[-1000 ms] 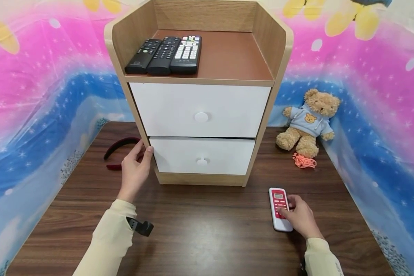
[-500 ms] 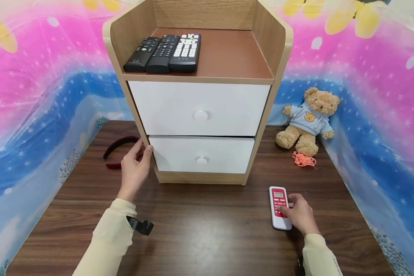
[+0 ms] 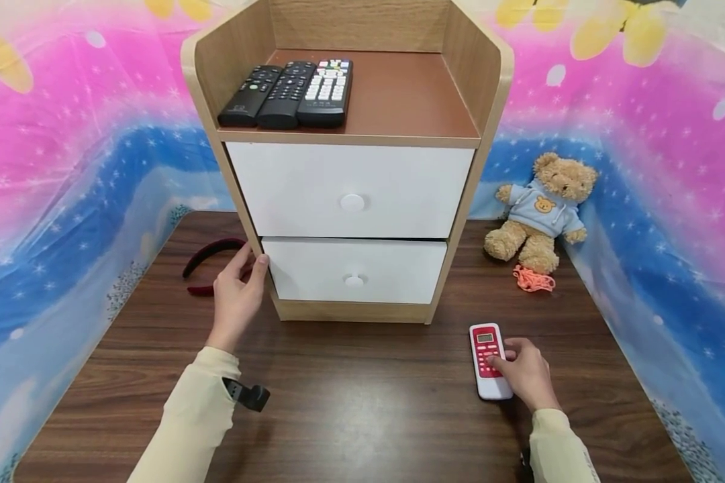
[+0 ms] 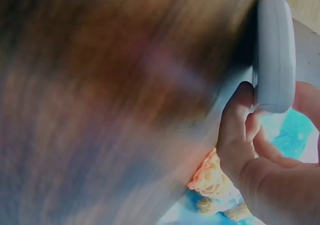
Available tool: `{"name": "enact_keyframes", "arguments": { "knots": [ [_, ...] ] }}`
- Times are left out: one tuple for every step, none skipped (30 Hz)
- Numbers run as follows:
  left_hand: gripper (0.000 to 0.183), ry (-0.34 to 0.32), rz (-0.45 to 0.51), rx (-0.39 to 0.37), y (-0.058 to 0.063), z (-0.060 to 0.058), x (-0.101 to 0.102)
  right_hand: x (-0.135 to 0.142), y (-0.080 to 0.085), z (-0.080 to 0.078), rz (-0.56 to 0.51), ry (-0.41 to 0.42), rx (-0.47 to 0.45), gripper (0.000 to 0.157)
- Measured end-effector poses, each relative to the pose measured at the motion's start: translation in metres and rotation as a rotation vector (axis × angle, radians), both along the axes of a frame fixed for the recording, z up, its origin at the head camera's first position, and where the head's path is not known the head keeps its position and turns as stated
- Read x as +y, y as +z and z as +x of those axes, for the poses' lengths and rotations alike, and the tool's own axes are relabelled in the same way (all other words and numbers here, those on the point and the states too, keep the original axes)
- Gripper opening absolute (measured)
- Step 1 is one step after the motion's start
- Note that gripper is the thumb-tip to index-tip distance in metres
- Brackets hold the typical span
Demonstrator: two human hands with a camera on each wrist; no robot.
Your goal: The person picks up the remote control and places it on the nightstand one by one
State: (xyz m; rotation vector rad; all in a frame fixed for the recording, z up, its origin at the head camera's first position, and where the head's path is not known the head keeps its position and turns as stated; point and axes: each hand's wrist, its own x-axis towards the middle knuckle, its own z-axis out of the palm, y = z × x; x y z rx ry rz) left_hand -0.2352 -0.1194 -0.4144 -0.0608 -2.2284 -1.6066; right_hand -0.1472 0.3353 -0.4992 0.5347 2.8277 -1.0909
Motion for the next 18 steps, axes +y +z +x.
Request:
{"name": "enact_keyframes", "arguments": {
  "knots": [
    [0.047, 0.000, 0.001, 0.002, 0.000, 0.000, 0.000, 0.000, 0.001, 0.000, 0.001, 0.007, 0.001, 0.053],
    [0.046, 0.000, 0.001, 0.006, 0.000, 0.000, 0.000, 0.000, 0.001, 0.001, 0.000, 0.016, 0.003, 0.051],
    [0.046, -0.001, 0.000, 0.009, 0.000, 0.000, 0.001, 0.001, 0.002, 0.001, 0.000, 0.025, 0.005, 0.050],
    [0.046, 0.000, 0.001, 0.011, 0.000, 0.000, 0.001, 0.001, 0.003, 0.002, 0.000, 0.034, 0.006, 0.050],
    [0.046, -0.001, 0.001, 0.014, 0.000, 0.000, 0.001, 0.001, 0.004, 0.002, -0.002, 0.040, 0.006, 0.050],
    [0.046, -0.001, 0.001, 0.015, 0.000, 0.000, 0.000, 0.001, 0.004, 0.002, -0.003, 0.048, 0.012, 0.050],
    [0.046, -0.002, 0.001, 0.016, -0.001, 0.000, 0.000, 0.000, 0.004, 0.003, -0.002, 0.055, 0.018, 0.050],
    [0.046, -0.003, 0.001, 0.016, -0.001, 0.000, 0.000, 0.000, 0.005, 0.003, -0.003, 0.059, 0.026, 0.050],
    [0.046, -0.003, 0.000, 0.014, -0.001, 0.000, 0.000, 0.000, 0.005, 0.004, -0.005, 0.059, 0.032, 0.050],
    [0.046, -0.003, 0.000, 0.013, -0.001, 0.000, 0.001, -0.001, 0.005, 0.004, -0.007, 0.058, 0.040, 0.050],
    [0.046, -0.003, 0.000, 0.012, -0.001, 0.000, 0.001, -0.001, 0.006, 0.005, -0.009, 0.056, 0.053, 0.049],
    [0.046, -0.002, 0.001, 0.011, -0.001, 0.000, 0.001, -0.002, 0.006, 0.006, -0.013, 0.053, 0.065, 0.048],
    [0.046, -0.002, 0.002, 0.010, -0.001, 0.000, 0.001, -0.002, 0.007, 0.007, -0.016, 0.049, 0.076, 0.047],
    [0.046, -0.001, 0.002, 0.010, -0.001, 0.000, 0.001, -0.003, 0.008, 0.008, -0.021, 0.044, 0.087, 0.047],
    [0.046, 0.000, 0.003, 0.010, -0.001, -0.001, 0.001, -0.004, 0.010, 0.009, -0.025, 0.041, 0.100, 0.046],
    [0.046, 0.001, 0.003, 0.011, -0.001, -0.001, 0.001, -0.004, 0.011, 0.009, -0.027, 0.040, 0.116, 0.045],
    [0.046, 0.002, 0.003, 0.012, -0.001, -0.001, 0.001, -0.005, 0.013, 0.010, -0.031, 0.039, 0.133, 0.045],
    [0.046, 0.002, 0.002, 0.013, -0.001, -0.001, 0.001, -0.005, 0.015, 0.011, -0.033, 0.037, 0.151, 0.044]
  ]
}}
